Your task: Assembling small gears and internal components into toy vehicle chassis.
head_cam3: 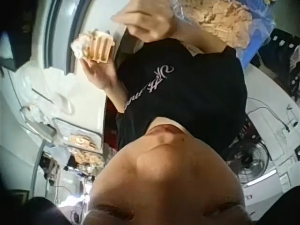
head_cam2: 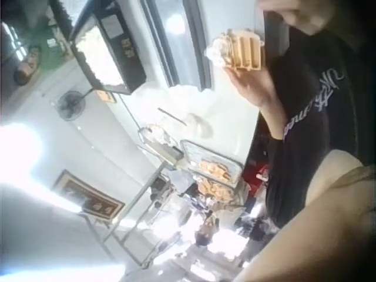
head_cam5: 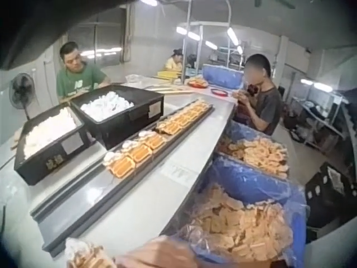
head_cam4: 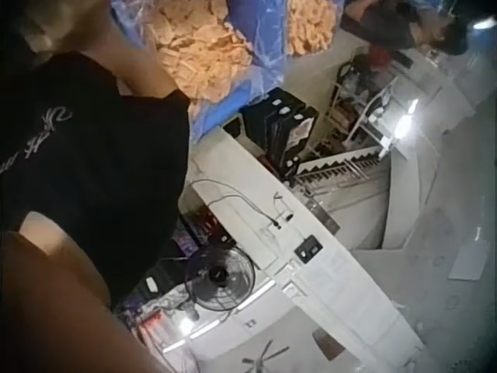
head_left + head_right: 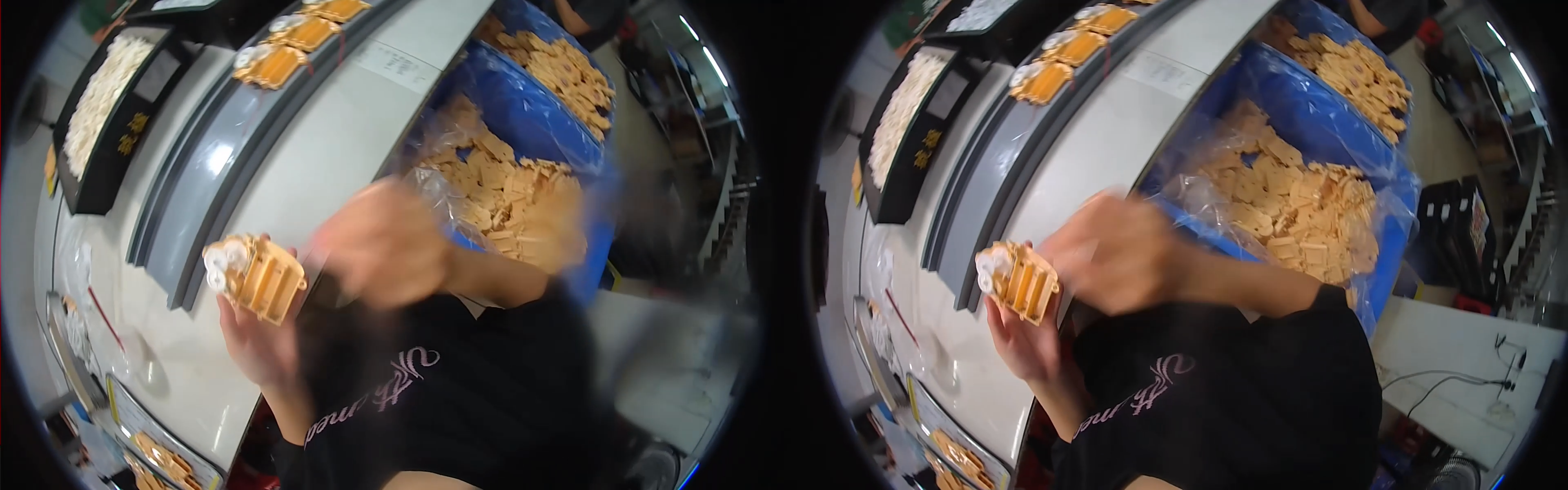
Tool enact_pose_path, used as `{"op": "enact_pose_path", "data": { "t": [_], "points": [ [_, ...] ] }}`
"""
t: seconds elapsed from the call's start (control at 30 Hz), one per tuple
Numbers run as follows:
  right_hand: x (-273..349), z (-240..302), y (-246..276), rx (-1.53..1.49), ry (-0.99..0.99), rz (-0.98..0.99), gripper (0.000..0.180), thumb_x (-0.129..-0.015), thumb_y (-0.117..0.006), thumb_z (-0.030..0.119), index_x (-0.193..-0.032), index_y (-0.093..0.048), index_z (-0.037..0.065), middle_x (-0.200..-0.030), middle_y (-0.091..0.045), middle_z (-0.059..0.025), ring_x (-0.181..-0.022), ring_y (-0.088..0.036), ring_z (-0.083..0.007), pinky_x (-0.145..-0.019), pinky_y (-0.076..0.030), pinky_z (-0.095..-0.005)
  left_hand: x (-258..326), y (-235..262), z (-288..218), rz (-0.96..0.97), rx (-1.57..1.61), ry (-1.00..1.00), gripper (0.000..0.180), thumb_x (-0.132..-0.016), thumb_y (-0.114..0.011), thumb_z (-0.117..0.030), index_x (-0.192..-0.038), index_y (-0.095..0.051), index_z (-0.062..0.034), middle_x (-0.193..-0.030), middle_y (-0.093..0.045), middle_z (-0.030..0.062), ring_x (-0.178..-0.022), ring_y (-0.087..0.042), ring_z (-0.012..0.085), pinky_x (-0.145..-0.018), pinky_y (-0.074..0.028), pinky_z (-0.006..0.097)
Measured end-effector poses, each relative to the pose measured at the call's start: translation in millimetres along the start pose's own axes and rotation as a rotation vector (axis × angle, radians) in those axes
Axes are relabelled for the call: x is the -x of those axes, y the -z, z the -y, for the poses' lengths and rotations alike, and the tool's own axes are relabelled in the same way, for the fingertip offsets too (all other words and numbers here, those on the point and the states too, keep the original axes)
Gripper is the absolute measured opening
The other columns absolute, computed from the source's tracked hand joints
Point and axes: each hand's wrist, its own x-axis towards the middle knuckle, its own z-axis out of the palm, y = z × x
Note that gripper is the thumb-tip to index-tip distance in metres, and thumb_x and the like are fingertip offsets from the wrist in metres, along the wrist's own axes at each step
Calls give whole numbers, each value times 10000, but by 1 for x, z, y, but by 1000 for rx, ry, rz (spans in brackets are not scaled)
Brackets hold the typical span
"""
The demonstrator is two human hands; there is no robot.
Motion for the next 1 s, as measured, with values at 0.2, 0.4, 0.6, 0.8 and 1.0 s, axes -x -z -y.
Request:
{"op": "enact_pose_path", "data": {
  "t": [0.2,0.4,0.6,0.8,1.0],
  "points": [
    [208,-167,155,867,-884,54,205,-852,-569,114,-1016,-584,-8,-931,-602,-157,-849,-618,-336,-743,-495,-369,6,6,16,68,117,116,602,-978,-320,-362,-1475,-104,-100,-1504,-129,218,-1326,-255,472,-1001,-366,588],
    [305,-223,202,1078,-1275,513,281,-839,-580,197,-1049,-597,10,-1052,-592,-204,-992,-581,-382,-835,-481,-430,6,4,28,10,-29,109,675,-924,-402,-420,-1454,-172,-72,-1448,-272,186,-1255,-370,476,-955,-431,533],
    [235,-192,207,1024,-780,357,170,-749,-592,52,-910,-630,14,-956,-626,-133,-935,-574,-333,-808,-475,-390,4,-10,42,59,-31,308,687,-902,-459,-384,-1450,-191,-68,-1452,-295,183,-1285,-348,448,-1042,-322,531],
    [103,-40,125,496,-244,230,176,-699,-633,-9,-869,-642,39,-924,-626,-82,-863,-596,-264,-742,-492,-360,10,-5,53,46,99,418,664,-894,-461,-326,-1452,-168,-116,-1445,-295,105,-1339,-299,299,-1069,-279,488],
    [56,27,51,107,-6,312,184,-712,-687,47,-896,-684,58,-960,-621,-48,-872,-616,-208,-709,-541,-295,12,-14,53,113,147,457,670,-901,-447,-325,-1461,-124,-151,-1459,-268,78,-1346,-291,270,-1066,-298,450]
  ]
}}
